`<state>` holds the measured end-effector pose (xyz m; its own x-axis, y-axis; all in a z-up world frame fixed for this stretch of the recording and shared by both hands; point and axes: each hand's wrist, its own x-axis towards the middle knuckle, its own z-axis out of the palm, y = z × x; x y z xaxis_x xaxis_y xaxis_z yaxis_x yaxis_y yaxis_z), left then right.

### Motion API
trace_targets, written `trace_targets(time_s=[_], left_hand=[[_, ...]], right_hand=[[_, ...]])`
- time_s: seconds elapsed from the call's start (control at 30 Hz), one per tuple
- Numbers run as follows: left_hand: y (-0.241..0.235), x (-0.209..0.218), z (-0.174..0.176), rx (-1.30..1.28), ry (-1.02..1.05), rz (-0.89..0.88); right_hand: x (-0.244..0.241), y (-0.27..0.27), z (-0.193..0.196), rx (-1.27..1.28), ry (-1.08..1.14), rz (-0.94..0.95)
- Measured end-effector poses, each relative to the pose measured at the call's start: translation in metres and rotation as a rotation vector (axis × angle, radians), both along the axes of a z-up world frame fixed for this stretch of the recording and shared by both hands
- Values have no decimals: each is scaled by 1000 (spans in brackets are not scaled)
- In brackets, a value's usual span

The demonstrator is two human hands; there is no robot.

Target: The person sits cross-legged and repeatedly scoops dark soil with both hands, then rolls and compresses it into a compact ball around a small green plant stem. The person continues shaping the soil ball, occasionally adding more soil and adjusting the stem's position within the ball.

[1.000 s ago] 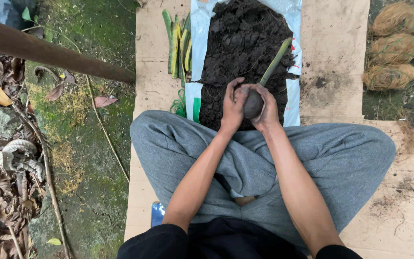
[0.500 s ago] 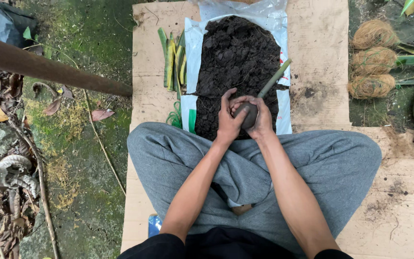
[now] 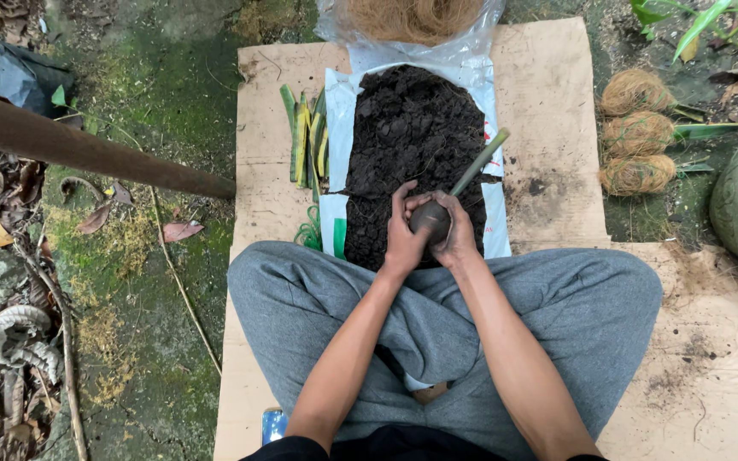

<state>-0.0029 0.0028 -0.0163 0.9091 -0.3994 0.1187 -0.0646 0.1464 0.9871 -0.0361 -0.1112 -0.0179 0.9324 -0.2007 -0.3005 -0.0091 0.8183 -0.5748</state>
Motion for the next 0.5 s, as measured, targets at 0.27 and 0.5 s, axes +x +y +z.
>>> trace_targets(time_s=[0.27, 0.5], left_hand=[[0, 10, -14, 14, 278, 227], [-2, 11, -16, -170, 130, 97]], right_hand=[[1, 14, 21, 29, 145, 13], [-1, 11, 2, 118, -35, -83]])
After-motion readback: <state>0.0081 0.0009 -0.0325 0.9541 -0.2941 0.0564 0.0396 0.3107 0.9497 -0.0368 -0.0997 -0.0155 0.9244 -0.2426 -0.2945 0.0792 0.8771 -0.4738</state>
